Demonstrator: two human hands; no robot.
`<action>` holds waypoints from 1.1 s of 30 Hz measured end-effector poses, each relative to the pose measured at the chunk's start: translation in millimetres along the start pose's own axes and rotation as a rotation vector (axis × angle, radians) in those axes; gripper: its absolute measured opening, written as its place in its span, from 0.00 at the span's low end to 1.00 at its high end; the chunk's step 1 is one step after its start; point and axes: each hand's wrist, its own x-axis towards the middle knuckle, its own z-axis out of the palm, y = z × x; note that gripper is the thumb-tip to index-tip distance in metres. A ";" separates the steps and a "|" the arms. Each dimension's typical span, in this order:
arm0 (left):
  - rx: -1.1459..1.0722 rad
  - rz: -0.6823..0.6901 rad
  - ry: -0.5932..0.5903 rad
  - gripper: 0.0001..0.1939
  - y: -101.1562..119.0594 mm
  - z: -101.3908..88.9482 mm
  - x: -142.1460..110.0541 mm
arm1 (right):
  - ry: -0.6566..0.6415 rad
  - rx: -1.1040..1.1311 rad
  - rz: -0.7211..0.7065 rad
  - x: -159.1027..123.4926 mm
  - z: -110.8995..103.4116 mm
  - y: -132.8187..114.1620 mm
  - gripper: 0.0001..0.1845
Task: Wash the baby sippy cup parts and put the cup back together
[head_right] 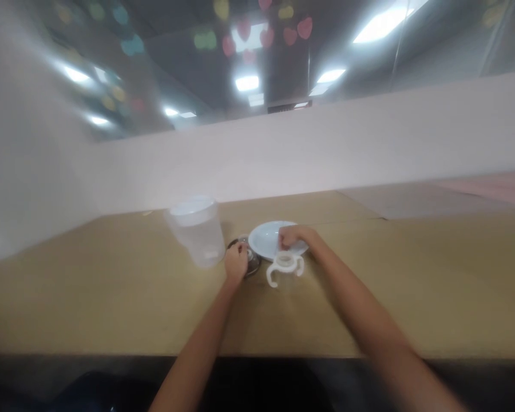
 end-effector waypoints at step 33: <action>-0.069 0.117 0.407 0.14 2.7 -10.9 3.8 | -0.015 0.202 -0.255 -86.1 -49.2 -49.6 0.31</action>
